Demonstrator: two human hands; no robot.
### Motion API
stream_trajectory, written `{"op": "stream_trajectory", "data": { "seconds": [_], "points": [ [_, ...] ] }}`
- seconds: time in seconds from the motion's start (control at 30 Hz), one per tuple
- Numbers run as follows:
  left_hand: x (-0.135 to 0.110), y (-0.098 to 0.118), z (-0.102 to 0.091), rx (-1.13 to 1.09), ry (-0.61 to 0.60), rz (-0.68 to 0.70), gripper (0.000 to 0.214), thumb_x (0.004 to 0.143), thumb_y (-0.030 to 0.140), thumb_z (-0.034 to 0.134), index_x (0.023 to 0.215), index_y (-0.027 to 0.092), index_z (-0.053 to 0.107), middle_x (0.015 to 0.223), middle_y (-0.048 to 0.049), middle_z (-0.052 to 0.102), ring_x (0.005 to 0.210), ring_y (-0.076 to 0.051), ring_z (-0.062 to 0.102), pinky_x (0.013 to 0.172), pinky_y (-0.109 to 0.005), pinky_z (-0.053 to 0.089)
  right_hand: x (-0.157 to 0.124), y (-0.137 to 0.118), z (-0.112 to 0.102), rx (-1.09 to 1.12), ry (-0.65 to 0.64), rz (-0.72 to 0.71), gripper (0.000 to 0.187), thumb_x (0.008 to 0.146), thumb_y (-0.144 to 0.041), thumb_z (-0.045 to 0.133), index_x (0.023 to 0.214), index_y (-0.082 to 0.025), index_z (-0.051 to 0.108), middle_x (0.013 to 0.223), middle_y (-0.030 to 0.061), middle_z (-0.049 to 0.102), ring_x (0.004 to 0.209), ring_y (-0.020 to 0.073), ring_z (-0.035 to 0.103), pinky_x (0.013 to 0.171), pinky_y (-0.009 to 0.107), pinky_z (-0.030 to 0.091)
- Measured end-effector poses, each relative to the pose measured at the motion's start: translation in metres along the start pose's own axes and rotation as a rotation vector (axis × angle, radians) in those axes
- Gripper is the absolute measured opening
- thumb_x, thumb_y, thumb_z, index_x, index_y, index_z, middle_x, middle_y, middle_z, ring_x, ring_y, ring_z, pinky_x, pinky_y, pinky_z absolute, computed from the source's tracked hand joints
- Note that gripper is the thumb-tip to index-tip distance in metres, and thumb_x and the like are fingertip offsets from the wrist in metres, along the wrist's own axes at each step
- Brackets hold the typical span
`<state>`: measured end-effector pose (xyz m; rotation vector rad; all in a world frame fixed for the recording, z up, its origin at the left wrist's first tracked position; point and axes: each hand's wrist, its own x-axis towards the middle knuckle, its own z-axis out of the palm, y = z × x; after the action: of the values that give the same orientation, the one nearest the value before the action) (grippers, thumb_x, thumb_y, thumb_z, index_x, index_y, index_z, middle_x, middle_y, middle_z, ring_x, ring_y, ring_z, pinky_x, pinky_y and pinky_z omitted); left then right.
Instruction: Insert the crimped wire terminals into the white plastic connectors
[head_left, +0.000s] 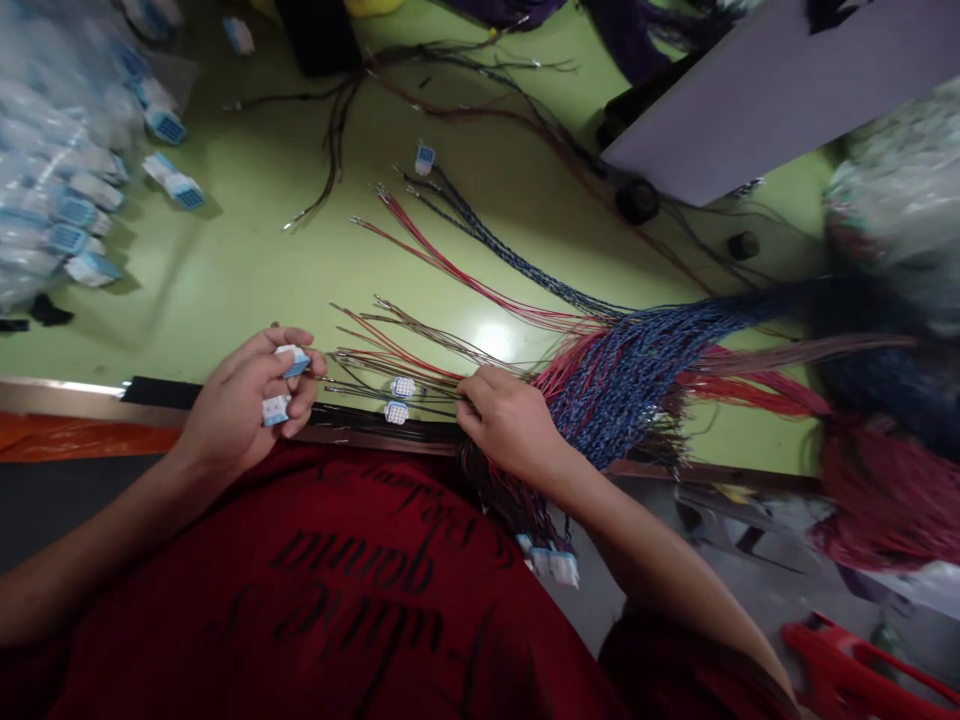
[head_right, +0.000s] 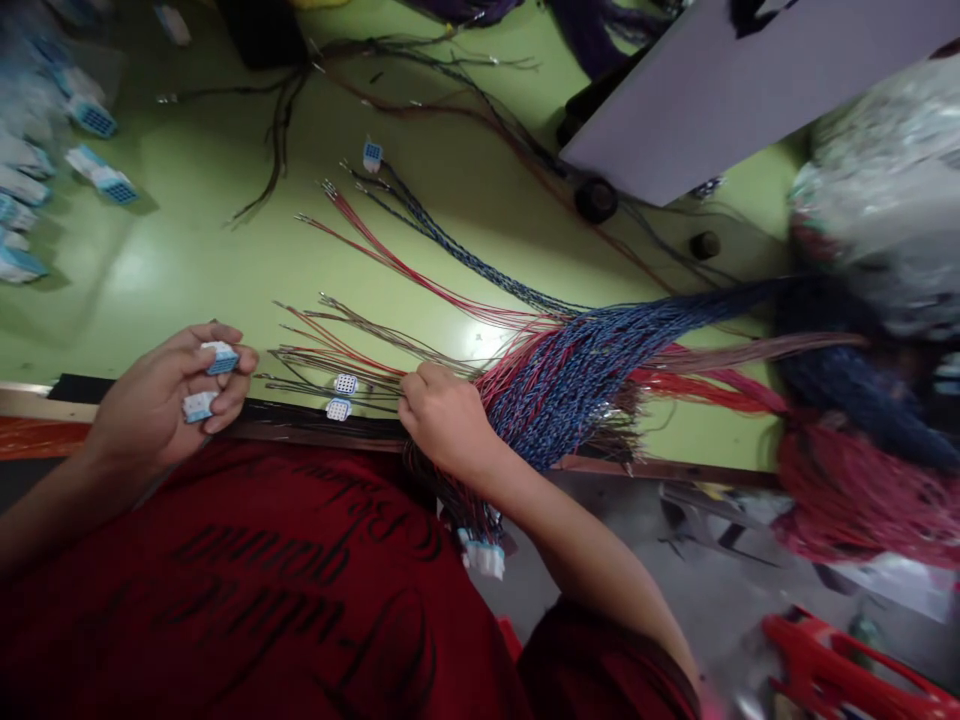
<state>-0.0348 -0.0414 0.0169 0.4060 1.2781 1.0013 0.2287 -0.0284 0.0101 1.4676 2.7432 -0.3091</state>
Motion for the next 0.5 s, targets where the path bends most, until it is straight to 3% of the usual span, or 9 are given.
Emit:
{"op": "stream_trajectory", "data": {
  "seconds": [0.27, 0.5],
  "points": [
    [-0.003, -0.009, -0.001, 0.021, -0.08, 0.031, 0.012, 0.077, 0.013, 0.054, 0.086, 0.019, 0.057, 0.074, -0.0007, 0.059, 0.042, -0.008, 0.046, 0.031, -0.018, 0.033, 0.017, -0.005, 0.002, -0.102, -0.094, -0.01, 0.016, 0.087, -0.011, 0.05, 0.083, -0.012, 0.065, 0.076, 0.0085, 0.063, 0.072, 0.0189, 0.054, 0.061, 0.03, 0.033],
    [0.002, -0.011, 0.002, 0.038, -0.106, 0.014, 0.014, 0.079, 0.013, 0.057, 0.092, 0.019, 0.055, 0.075, -0.0004, 0.061, 0.04, -0.007, 0.046, 0.03, -0.017, 0.033, 0.021, -0.002, 0.0, -0.128, -0.078, -0.068, 0.02, 0.09, -0.01, 0.045, 0.085, -0.011, 0.065, 0.077, 0.0109, 0.063, 0.072, 0.0201, 0.053, 0.062, 0.031, 0.034]
  ]
}}
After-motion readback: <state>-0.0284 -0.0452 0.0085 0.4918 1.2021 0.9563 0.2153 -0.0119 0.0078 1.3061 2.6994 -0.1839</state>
